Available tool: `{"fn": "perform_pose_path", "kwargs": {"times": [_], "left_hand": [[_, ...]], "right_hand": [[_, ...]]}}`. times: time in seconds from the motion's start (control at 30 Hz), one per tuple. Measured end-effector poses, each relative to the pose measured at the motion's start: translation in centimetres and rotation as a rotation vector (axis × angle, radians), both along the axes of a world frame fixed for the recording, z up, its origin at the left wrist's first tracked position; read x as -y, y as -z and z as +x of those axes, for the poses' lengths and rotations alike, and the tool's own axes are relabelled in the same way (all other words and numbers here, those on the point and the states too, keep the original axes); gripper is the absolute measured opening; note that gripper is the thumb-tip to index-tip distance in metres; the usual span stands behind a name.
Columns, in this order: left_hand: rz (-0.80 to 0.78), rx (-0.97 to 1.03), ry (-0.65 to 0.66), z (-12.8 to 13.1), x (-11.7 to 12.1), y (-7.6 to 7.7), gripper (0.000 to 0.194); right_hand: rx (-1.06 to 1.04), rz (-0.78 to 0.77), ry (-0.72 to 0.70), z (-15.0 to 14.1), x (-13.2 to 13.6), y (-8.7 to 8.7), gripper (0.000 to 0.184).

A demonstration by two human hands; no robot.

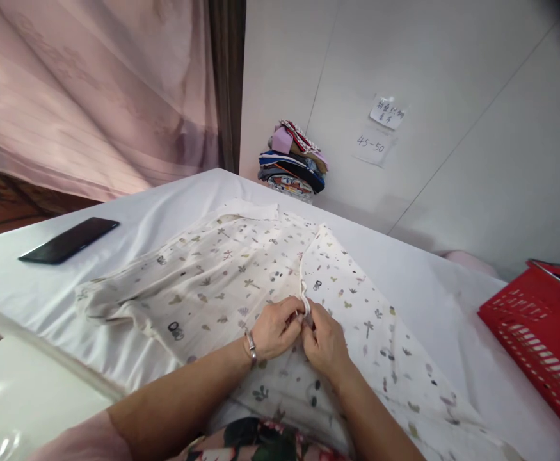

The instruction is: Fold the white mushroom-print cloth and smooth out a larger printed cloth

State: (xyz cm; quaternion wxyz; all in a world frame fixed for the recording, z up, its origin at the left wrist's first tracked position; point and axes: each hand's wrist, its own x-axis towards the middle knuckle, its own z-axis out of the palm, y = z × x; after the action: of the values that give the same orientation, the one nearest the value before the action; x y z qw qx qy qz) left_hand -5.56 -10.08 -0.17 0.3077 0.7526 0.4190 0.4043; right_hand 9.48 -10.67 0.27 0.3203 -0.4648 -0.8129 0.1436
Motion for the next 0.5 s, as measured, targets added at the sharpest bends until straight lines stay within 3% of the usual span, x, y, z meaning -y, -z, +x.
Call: {"fn": "perform_pose_path", "kwargs": {"times": [0.2,0.37,0.43,0.5], "left_hand": [[-0.004,0.132,0.032,0.2,-0.2,0.1,0.023],[-0.021,0.191,0.059,0.6,0.0,0.0,0.024],[-0.057,0.196,0.018,0.7,-0.1,0.3,0.028],[-0.11,0.176,-0.06,0.6,-0.3,0.8,0.03]], "right_hand": [[0.055,0.05,0.068,0.1,0.0,-0.3,0.031],[-0.025,0.023,-0.038,0.9,-0.6,-0.5,0.027],[-0.101,-0.024,-0.027,1.7,-0.9,-1.1,0.023],[-0.196,-0.065,0.082,3.1,-1.1,-2.1,0.023]]}}
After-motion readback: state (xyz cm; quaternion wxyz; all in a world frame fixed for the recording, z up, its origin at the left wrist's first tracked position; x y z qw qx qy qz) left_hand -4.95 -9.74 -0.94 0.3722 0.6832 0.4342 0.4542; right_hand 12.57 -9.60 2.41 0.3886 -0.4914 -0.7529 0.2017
